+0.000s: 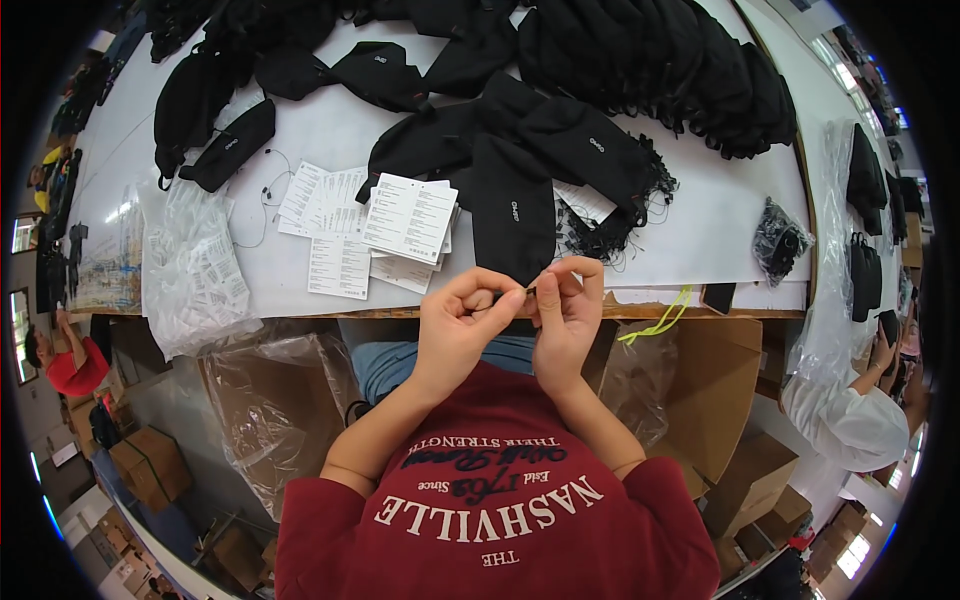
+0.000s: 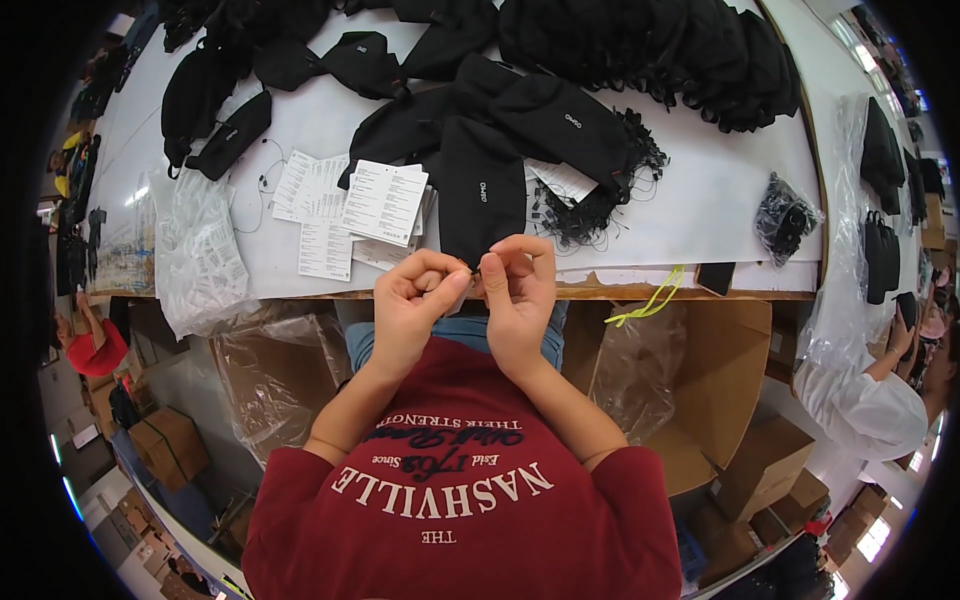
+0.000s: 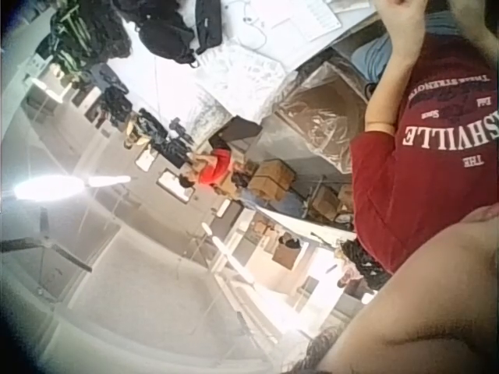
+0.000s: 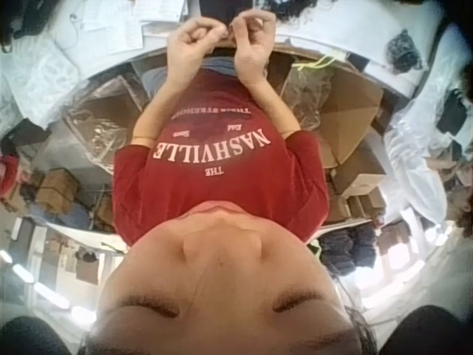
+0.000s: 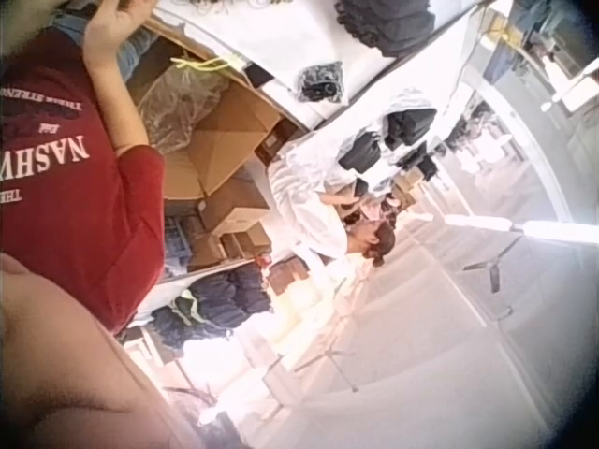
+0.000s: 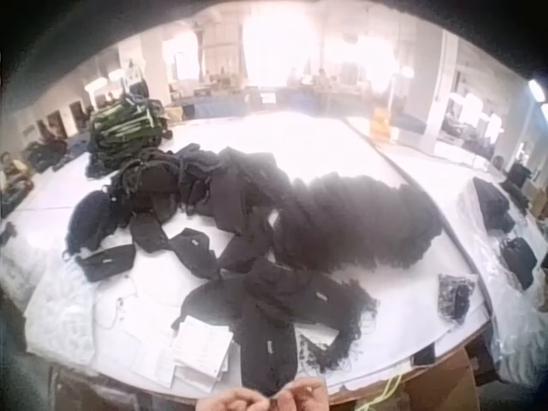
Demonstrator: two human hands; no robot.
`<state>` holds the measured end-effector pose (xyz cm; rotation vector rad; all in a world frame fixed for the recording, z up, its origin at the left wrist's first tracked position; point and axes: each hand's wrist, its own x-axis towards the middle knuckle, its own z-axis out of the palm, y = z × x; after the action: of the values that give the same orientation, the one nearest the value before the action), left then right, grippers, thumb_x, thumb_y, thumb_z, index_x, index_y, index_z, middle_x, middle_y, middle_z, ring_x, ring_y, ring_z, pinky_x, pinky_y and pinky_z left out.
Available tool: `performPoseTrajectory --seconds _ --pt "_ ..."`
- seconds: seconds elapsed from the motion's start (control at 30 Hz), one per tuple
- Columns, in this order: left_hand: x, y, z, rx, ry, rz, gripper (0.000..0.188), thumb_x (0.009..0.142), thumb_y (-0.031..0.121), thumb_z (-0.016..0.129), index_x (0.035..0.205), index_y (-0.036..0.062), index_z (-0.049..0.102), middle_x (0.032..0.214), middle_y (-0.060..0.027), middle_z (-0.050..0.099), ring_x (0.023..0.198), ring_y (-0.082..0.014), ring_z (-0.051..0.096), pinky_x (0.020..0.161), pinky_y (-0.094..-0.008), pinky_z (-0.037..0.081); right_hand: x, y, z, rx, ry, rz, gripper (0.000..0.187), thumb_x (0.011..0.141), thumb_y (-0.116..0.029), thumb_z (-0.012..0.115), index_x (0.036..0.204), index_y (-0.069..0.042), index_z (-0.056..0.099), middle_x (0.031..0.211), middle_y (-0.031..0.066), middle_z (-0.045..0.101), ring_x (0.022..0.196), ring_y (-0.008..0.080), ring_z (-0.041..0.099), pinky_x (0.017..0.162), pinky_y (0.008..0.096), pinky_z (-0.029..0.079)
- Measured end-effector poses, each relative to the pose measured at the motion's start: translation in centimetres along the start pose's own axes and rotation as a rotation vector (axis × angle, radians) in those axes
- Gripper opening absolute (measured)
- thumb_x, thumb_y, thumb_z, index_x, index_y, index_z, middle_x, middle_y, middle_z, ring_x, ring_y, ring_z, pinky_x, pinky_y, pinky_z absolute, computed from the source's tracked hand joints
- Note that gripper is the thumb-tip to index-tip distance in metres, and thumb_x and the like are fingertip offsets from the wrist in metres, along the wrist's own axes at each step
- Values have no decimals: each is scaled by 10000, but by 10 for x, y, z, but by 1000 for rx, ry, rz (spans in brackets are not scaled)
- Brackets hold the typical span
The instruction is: The recorder is packing small black bags with instruction manuals and other small components.
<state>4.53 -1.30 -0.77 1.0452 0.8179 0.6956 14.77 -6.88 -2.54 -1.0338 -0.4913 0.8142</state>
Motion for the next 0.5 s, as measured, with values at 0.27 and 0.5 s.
performPoseTrajectory --seconds 0.27,0.5 --pt "1 0 -1 -30 -12 -27 55 861 53 652 873 3 632 577 124 296 528 23 230 479 -176 174 1 -4 2 -59 1 -5 159 939 -86 562 1030 -76 432 751 -6 506 611 33 455 510 169 340" --pt "1 -1 -2 16 -11 -7 61 859 61 657 869 5 634 569 125 296 520 23 228 475 -177 174 0 -3 0 -182 -28 -80 176 929 -65 572 1038 -63 433 746 -1 510 627 38 454 550 170 364"
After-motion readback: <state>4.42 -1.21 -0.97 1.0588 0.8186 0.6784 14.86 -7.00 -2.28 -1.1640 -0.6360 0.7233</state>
